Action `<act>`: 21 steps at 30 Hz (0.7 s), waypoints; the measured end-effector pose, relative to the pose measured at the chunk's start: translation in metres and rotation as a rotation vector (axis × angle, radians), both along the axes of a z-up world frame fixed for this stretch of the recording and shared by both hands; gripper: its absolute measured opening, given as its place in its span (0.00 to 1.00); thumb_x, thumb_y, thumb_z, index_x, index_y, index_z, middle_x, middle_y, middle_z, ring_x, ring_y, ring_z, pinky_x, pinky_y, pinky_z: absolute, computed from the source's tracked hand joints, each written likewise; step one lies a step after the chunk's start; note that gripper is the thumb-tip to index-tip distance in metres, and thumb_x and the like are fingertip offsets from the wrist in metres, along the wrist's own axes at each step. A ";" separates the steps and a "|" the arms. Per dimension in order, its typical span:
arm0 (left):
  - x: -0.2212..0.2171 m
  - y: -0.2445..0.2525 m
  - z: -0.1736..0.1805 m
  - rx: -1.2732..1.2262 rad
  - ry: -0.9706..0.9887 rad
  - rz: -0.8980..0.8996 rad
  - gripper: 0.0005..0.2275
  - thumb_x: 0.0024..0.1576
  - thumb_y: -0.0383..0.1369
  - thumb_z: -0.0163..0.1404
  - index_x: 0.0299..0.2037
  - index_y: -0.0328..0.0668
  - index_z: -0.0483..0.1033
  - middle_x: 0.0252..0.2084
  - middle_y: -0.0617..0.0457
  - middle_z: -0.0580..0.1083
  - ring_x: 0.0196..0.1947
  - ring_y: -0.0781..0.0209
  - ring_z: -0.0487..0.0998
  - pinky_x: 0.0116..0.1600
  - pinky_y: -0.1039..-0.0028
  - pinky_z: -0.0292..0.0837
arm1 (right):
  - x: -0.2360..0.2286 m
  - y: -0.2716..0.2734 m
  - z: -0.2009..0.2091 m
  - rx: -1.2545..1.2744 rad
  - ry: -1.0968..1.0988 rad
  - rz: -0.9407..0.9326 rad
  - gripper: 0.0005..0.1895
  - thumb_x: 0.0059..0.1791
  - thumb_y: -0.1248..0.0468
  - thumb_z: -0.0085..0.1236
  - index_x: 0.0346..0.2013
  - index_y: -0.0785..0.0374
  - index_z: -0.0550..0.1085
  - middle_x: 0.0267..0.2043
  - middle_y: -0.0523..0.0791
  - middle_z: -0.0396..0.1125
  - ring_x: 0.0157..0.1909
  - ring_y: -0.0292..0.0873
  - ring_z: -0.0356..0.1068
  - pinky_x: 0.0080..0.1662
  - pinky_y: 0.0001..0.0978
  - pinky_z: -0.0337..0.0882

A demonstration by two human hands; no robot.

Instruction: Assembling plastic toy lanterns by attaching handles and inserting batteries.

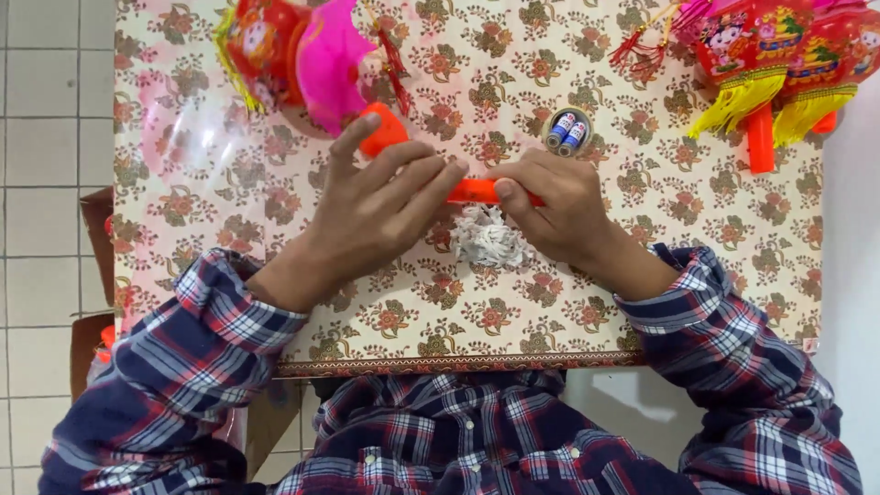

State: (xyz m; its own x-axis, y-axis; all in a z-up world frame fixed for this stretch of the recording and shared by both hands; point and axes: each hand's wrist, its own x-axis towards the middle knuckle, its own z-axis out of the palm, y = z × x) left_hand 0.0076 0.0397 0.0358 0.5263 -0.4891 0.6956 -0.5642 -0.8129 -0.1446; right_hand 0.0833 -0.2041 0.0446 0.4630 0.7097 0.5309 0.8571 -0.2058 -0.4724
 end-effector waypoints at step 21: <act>-0.001 0.002 0.003 -0.102 0.247 -0.011 0.16 0.72 0.43 0.42 0.42 0.41 0.77 0.32 0.53 0.76 0.34 0.56 0.75 0.65 0.61 0.59 | 0.003 0.001 0.009 -0.032 -0.462 0.045 0.15 0.54 0.58 0.67 0.42 0.70 0.79 0.34 0.47 0.70 0.28 0.41 0.58 0.30 0.31 0.61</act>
